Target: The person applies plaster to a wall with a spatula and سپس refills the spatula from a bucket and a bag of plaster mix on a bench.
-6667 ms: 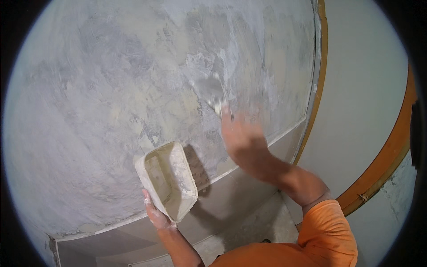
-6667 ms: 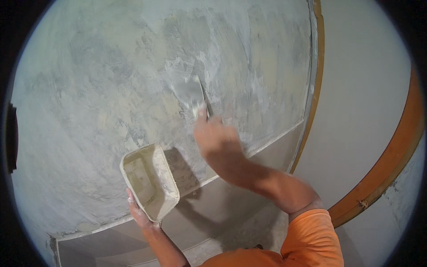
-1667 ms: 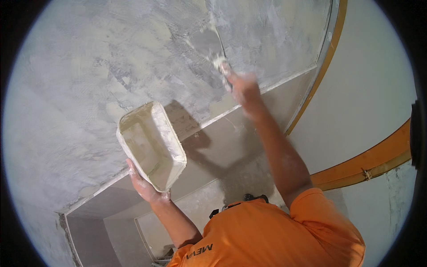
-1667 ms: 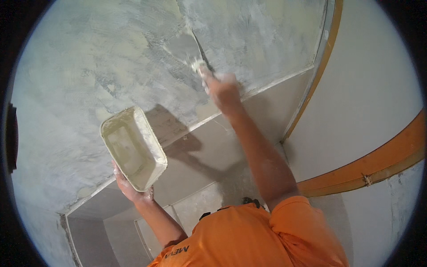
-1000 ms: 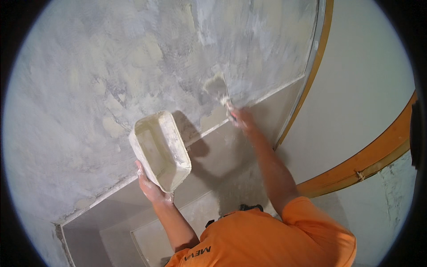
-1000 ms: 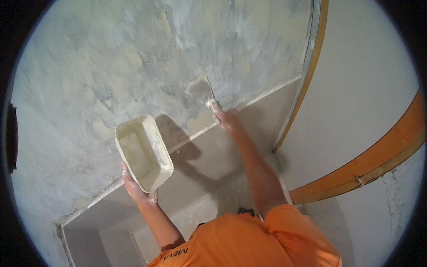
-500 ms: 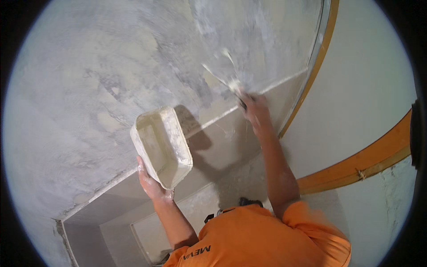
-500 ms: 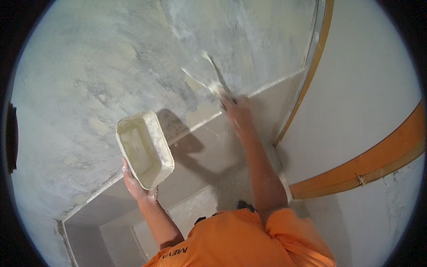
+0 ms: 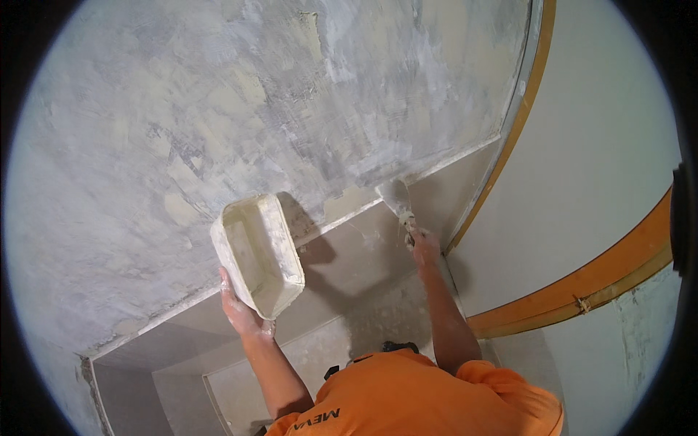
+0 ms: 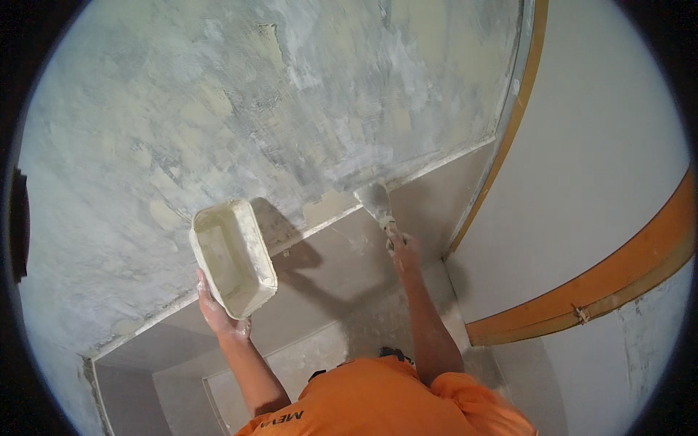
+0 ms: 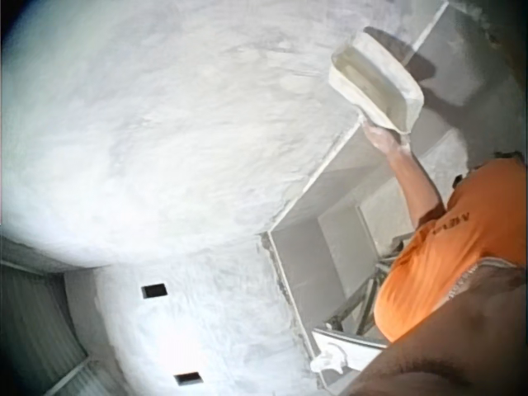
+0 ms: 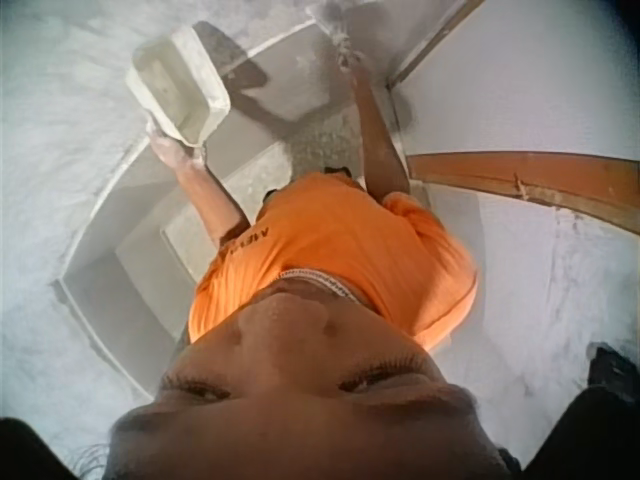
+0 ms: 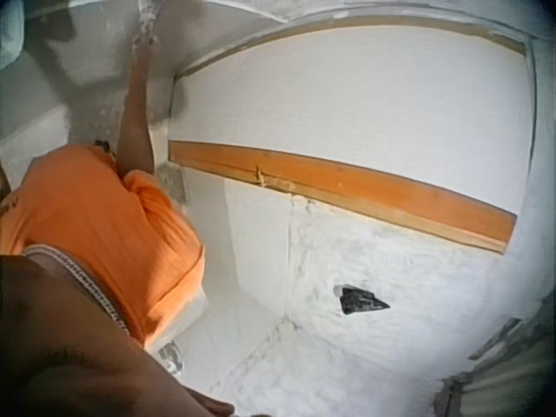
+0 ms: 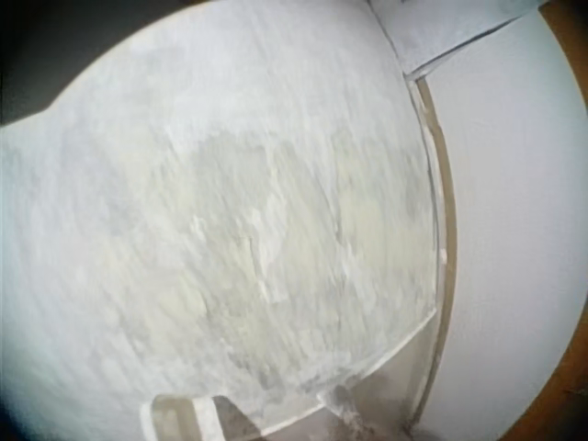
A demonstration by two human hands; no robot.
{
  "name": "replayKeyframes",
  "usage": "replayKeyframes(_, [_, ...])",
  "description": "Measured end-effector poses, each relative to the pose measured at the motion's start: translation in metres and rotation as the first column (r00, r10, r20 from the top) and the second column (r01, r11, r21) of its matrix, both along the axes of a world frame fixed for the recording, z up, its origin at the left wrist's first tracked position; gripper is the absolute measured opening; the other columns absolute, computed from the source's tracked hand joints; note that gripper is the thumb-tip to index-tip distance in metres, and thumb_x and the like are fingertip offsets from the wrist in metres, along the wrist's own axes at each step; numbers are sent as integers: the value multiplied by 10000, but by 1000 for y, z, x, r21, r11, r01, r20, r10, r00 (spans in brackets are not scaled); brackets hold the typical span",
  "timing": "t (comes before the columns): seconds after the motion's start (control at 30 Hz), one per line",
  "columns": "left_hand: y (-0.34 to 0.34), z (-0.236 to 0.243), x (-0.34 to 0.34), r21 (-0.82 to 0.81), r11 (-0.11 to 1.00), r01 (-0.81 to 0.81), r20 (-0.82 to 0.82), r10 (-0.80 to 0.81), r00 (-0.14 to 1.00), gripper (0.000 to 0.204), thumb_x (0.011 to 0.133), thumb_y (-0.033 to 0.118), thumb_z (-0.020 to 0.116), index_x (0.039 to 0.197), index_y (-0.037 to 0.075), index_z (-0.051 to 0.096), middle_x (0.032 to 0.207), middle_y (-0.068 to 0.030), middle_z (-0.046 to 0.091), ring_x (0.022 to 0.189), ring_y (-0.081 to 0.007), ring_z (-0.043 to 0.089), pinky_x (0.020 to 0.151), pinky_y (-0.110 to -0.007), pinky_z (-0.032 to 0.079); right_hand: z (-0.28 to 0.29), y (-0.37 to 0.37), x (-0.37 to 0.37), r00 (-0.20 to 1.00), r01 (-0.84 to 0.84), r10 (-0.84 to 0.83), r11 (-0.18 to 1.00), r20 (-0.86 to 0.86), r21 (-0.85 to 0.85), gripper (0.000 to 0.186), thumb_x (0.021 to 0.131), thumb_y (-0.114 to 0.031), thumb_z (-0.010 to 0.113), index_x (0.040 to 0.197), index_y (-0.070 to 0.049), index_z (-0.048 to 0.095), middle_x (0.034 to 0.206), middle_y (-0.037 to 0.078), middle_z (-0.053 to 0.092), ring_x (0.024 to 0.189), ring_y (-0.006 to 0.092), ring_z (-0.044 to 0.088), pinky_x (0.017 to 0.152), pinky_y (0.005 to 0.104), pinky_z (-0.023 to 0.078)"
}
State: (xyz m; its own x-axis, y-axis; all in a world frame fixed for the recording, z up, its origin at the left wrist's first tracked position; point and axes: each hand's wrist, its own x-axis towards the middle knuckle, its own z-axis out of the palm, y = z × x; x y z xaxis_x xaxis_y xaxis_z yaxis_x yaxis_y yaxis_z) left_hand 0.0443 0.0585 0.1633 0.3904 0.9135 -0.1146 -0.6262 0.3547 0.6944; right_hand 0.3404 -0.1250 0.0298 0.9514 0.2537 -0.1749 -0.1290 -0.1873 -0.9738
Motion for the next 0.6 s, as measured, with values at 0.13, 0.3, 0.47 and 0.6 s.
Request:
replayKeyframes(0.13, [0, 0, 6, 49, 997, 65, 28, -67, 997, 537, 1076, 414, 476, 1464, 44, 482, 1396, -138, 565, 1220, -318, 604, 983, -486, 532, 63, 14, 14, 902, -46, -60, 971, 427, 233, 456, 985, -428, 680, 801, -11, 677, 665, -6, 538, 606, 91, 460, 535, 294, 364])
replayKeyframes(0.3, [-6, 5, 9, 89, 996, 30, 12, -32, 999, 551, 1068, 430, 494, 1465, 49, 479, 1383, -136, 575, 1200, -314, 615, 978, -482, 539, 222, 56, -36, 917, -335, 170, 820, 360, 465, 402, 992, -376, 693, 804, -24, 645, 648, -41, 508, 579, 55, 417, 511, 270, 332])
replayKeyframes(0.47, [-3, 4, 4, 124, 992, -1, 27, -3, 1000, 540, 1066, 428, 495, 1451, 50, 494, 1366, -128, 587, 1171, -311, 632, 947, -480, 557, 215, 67, -42, 893, -450, 388, 752, 227, 482, 433, 997, -395, 673, 755, -37, 643, 624, -35, 495, 572, 59, 425, 508, 279, 339])
replayKeyframes(0.6, [-6, 3, 1, 115, 989, -88, 19, 86, 996, 525, 1068, 426, 491, 1433, 49, 514, 1348, -122, 601, 1169, -306, 635, 935, -476, 563, 99, 52, -14, 962, -274, 257, 904, 94, 328, 406, 1002, -392, 658, 788, -47, 669, 638, -28, 499, 584, 77, 457, 520, 282, 352])
